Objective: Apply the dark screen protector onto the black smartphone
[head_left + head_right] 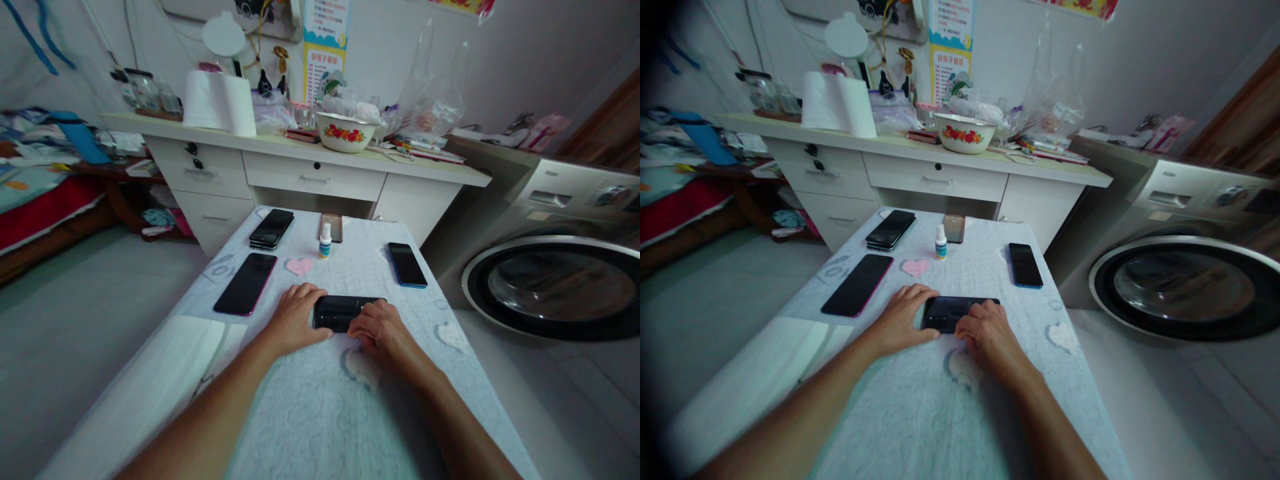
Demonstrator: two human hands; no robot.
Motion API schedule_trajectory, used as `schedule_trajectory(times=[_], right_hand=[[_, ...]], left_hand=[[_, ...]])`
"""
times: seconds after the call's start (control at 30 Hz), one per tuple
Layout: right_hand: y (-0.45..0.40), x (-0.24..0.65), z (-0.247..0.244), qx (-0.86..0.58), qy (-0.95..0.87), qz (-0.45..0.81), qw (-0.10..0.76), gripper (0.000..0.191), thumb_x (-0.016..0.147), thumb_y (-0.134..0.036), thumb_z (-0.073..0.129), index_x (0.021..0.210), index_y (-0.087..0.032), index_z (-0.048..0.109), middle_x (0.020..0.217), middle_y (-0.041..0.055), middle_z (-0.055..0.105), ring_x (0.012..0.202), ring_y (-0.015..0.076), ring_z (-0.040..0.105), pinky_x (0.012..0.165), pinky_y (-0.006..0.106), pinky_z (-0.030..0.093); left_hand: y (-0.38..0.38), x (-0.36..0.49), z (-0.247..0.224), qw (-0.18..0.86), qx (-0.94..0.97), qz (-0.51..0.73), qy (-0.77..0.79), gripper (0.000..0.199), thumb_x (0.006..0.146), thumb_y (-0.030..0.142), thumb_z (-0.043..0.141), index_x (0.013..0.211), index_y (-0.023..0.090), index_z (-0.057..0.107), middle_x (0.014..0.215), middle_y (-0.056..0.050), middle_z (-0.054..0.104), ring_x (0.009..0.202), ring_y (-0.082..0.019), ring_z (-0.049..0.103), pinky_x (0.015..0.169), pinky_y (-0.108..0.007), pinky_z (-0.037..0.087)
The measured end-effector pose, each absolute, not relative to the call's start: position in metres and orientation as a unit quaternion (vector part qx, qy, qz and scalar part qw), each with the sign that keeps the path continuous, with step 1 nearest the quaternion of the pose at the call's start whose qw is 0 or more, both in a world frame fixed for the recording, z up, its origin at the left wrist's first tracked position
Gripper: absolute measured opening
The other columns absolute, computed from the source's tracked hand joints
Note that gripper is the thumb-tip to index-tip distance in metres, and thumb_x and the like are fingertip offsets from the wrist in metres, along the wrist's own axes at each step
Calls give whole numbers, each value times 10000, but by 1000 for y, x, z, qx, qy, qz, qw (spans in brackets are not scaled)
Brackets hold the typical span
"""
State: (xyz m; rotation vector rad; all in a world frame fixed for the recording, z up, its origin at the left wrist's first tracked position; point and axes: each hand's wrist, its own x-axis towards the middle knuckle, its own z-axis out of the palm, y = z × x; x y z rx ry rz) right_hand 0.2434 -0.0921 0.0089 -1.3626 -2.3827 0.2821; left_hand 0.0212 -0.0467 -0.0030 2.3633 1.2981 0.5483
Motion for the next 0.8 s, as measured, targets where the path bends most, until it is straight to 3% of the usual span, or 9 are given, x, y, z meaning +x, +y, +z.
schedule_trajectory(times=[0.43,0.8], right_hand=[[-95,265,26,-537,-819,122,164,257,741,-36,572,757,-247,717,766,16,634,797,171,504,721,291,342],[-83,268,9,-565,-798,68,198,178,847,-169,565,868,-227,732,807,50,639,783,178,498,723,302,357]], left_hand=[[-48,22,-1,195,844,189,463,613,633,404,714,1194,258,515,1204,-48,528,1103,-277,467,972,-409,370],[-49,22,2,195,843,181,468,614,639,405,712,1201,256,515,1207,-49,529,1105,-278,461,975,-407,365]])
